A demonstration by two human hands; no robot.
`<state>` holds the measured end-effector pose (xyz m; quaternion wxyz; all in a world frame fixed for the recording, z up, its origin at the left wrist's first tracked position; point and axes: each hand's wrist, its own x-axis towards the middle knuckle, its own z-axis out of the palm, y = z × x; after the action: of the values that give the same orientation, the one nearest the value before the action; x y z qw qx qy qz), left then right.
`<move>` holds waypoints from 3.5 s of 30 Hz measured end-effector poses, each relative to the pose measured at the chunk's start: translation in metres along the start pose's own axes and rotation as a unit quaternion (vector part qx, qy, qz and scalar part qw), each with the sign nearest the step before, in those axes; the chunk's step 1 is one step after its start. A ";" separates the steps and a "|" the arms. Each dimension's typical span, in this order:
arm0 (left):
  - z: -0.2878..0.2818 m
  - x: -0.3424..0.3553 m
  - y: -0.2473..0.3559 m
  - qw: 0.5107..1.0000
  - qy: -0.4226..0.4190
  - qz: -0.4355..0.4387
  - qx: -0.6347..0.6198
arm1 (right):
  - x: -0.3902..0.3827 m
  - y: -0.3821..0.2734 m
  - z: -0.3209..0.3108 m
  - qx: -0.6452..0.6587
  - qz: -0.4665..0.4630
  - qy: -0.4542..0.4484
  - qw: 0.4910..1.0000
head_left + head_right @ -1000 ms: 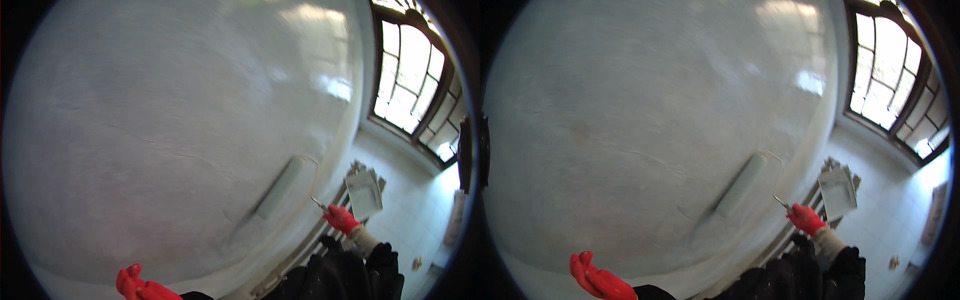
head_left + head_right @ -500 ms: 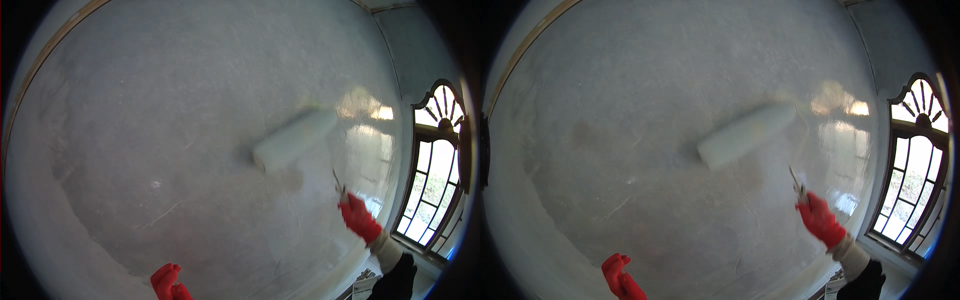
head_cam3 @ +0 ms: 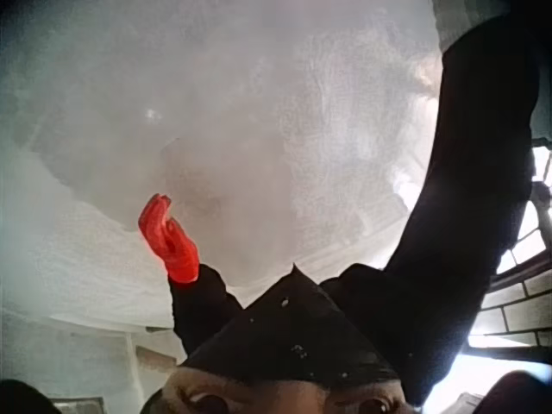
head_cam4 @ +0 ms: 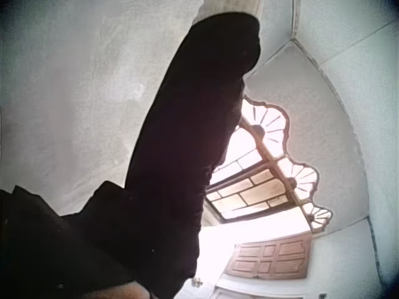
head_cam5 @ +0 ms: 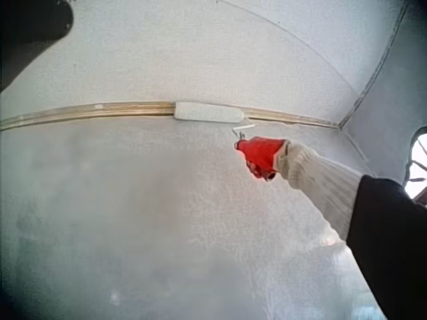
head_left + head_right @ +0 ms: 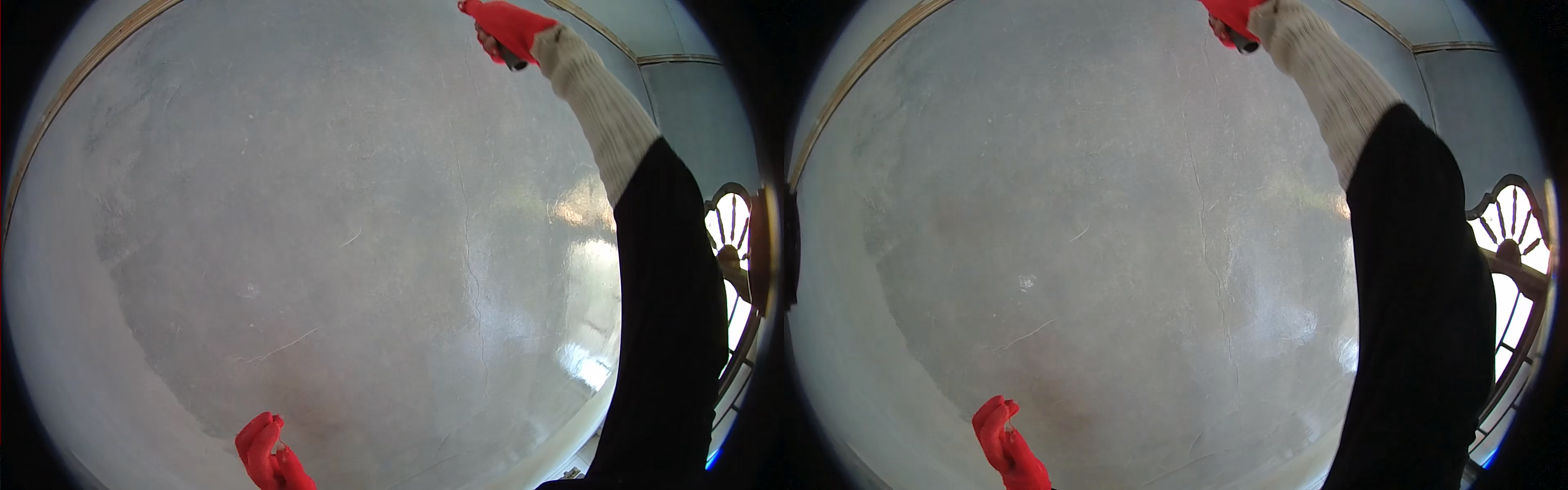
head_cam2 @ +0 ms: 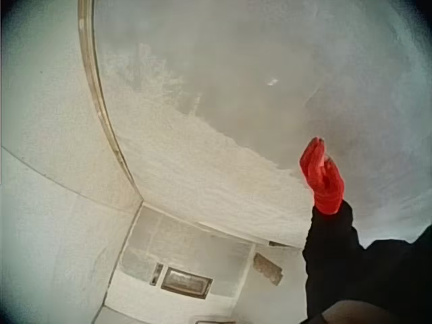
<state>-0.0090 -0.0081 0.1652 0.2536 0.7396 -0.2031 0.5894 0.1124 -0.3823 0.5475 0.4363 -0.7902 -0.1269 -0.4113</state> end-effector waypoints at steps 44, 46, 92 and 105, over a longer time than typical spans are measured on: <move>-0.088 0.015 -0.169 0.982 0.058 0.092 0.155 | -0.811 0.356 0.131 -0.133 0.566 -0.362 0.729; -0.085 0.021 -0.180 0.972 0.051 0.139 0.180 | -0.822 0.378 0.151 -0.141 0.574 -0.381 0.711; -0.051 -0.014 -0.178 0.961 0.007 0.189 0.202 | -0.483 0.242 0.113 0.045 0.151 -0.051 0.986; -0.040 -0.016 -0.189 0.951 0.035 0.218 0.218 | -0.127 0.056 0.039 0.019 0.000 -0.033 0.999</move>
<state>0.0705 0.1657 0.1310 -0.0416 0.6934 -0.2172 0.6858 0.0851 -0.3639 0.4073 0.4467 -0.7949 -0.1493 -0.3825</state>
